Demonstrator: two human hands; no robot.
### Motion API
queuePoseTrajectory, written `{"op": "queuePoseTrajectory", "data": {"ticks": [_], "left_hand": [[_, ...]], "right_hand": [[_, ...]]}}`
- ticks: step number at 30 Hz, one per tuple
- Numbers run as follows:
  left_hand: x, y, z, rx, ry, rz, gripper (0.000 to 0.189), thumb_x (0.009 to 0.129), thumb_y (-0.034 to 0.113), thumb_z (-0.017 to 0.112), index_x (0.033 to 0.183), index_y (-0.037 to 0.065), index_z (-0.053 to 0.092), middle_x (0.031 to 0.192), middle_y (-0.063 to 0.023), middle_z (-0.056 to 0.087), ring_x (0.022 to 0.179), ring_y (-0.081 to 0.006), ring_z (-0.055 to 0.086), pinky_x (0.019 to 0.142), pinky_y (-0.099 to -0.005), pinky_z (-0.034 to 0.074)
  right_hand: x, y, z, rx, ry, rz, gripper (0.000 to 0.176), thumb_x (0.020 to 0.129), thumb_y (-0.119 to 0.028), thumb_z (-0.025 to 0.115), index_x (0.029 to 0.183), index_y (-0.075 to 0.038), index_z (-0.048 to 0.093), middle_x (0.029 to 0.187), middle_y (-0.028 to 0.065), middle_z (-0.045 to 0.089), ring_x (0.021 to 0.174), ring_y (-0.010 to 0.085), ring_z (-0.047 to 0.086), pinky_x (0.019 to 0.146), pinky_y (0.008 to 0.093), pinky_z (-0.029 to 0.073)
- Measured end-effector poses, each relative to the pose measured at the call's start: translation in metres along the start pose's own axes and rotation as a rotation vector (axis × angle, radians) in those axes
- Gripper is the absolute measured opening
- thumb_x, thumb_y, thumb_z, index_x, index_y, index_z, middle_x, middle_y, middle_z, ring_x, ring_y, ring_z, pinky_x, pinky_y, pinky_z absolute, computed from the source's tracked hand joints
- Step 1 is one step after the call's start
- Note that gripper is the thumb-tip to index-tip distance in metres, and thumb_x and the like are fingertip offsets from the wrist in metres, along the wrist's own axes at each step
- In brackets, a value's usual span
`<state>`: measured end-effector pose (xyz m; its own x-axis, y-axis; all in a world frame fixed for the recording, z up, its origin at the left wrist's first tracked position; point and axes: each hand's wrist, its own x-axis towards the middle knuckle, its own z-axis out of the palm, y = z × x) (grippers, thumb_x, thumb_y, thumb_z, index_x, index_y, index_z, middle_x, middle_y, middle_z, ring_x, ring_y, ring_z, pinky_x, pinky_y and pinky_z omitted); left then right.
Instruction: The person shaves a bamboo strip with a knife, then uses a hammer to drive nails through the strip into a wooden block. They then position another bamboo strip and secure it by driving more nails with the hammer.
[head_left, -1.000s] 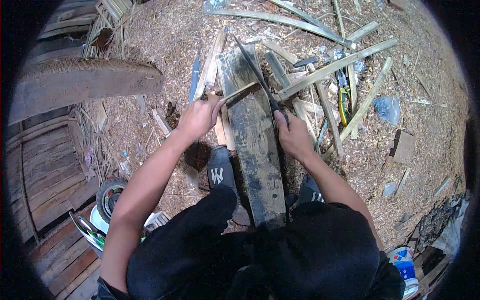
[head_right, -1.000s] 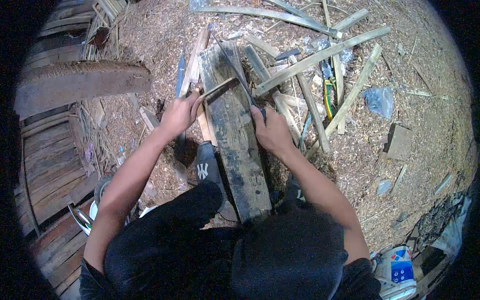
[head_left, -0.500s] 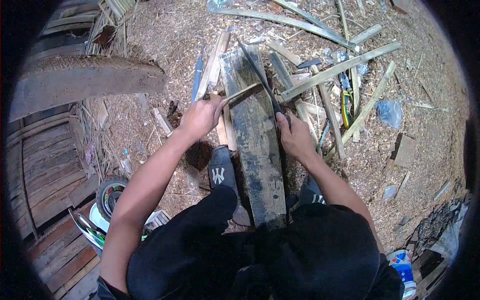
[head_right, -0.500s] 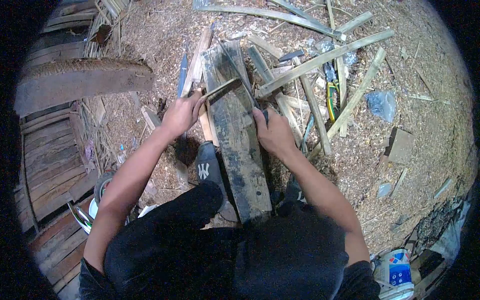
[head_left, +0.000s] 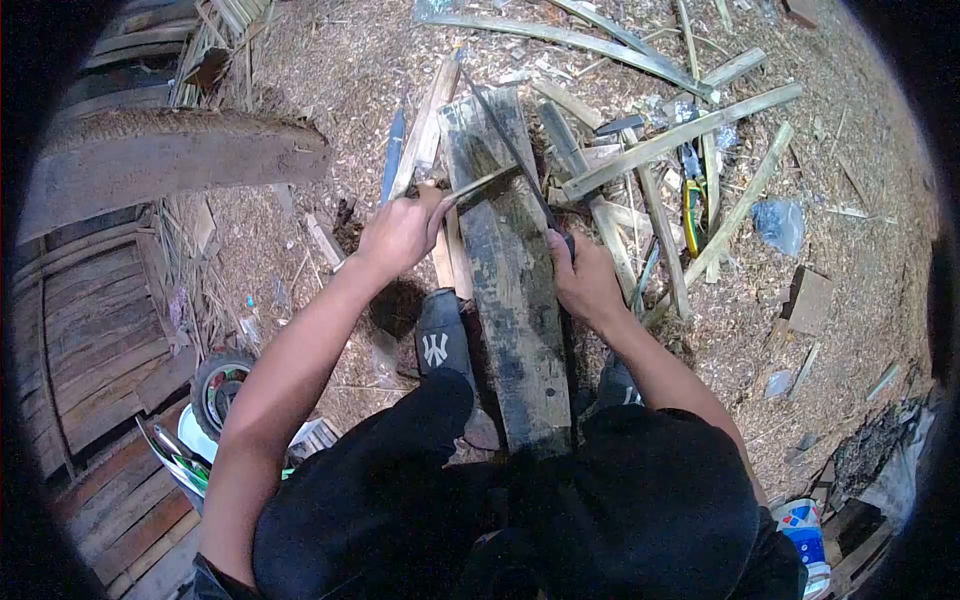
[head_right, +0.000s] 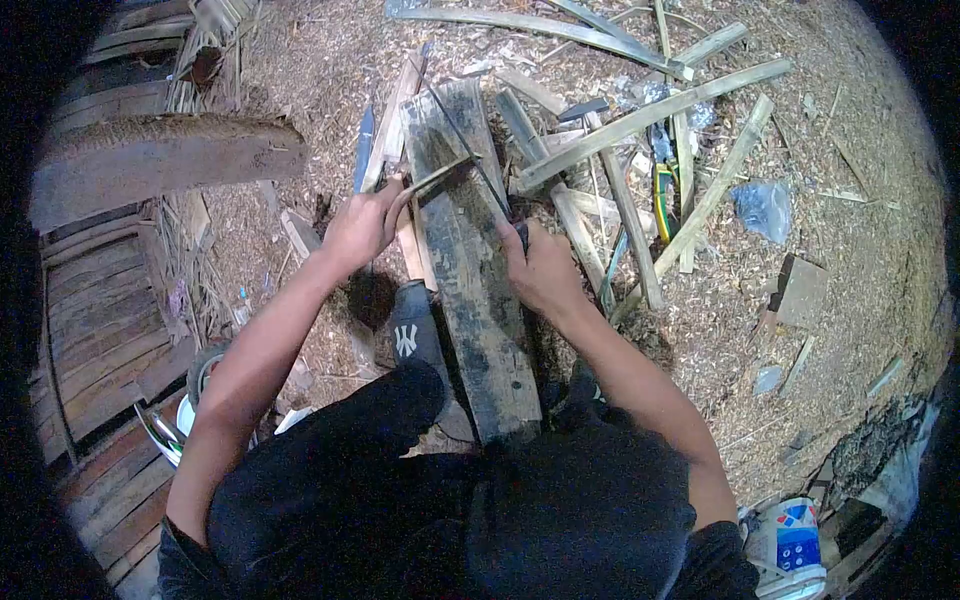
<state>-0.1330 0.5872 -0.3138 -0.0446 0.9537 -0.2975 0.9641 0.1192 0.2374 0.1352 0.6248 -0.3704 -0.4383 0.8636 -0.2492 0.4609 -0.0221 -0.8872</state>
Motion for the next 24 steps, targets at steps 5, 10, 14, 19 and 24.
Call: {"op": "queuePoseTrajectory", "data": {"ticks": [5, 10, 14, 19, 24], "left_hand": [[-0.003, 0.001, -0.001, 0.008, -0.065, -0.044, 0.030, 0.105, 0.030, 0.050, 0.104, 0.001, 0.057, 0.075, -0.0299, 0.065, 0.077, -0.0509, 0.066, 0.069, -0.0594, 0.053], [0.003, -0.003, 0.002, 0.046, -0.065, -0.037, 0.033, 0.105, 0.031, 0.050, 0.105, -0.001, 0.056, 0.071, -0.0305, 0.064, 0.075, -0.0512, 0.066, 0.068, -0.0586, 0.054], [-0.001, -0.001, 0.000, 0.051, -0.047, -0.020, 0.032, 0.105, 0.029, 0.050, 0.104, -0.002, 0.056, 0.069, -0.0302, 0.064, 0.072, -0.0503, 0.067, 0.065, -0.0578, 0.055], [-0.002, -0.003, 0.003, 0.006, -0.023, -0.030, 0.023, 0.105, 0.026, 0.051, 0.102, 0.004, 0.056, 0.075, -0.0311, 0.063, 0.075, -0.0531, 0.063, 0.065, -0.0609, 0.050], [-0.007, 0.005, -0.003, -0.234, -0.035, -0.123, 0.030, 0.104, 0.028, 0.055, 0.104, 0.002, 0.070, 0.076, -0.0208, 0.069, 0.077, -0.0410, 0.070, 0.072, -0.0471, 0.053]], "right_hand": [[-0.005, 0.007, -0.003, 0.105, -0.007, -0.029, 0.051, 0.104, -0.042, 0.052, 0.088, 0.005, 0.058, 0.069, 0.0299, 0.061, 0.071, 0.0521, 0.062, 0.065, 0.0530, 0.049], [0.000, 0.004, -0.008, 0.048, -0.012, 0.011, 0.053, 0.104, -0.045, 0.051, 0.086, 0.004, 0.057, 0.069, 0.0294, 0.060, 0.072, 0.0523, 0.062, 0.066, 0.0549, 0.047], [0.002, 0.011, -0.002, 0.073, -0.021, 0.030, 0.053, 0.104, -0.044, 0.051, 0.086, 0.005, 0.057, 0.068, 0.0302, 0.059, 0.072, 0.0523, 0.061, 0.066, 0.0550, 0.047], [-0.005, 0.006, -0.004, 0.143, 0.034, 0.017, 0.052, 0.104, -0.042, 0.053, 0.088, 0.007, 0.061, 0.069, 0.0326, 0.060, 0.072, 0.0519, 0.063, 0.065, 0.0547, 0.047], [0.000, 0.010, -0.005, 0.043, -0.070, 0.120, 0.054, 0.106, -0.044, 0.049, 0.086, 0.005, 0.058, 0.065, 0.0204, 0.055, 0.061, 0.0295, 0.055, 0.062, 0.0437, 0.045]]}}
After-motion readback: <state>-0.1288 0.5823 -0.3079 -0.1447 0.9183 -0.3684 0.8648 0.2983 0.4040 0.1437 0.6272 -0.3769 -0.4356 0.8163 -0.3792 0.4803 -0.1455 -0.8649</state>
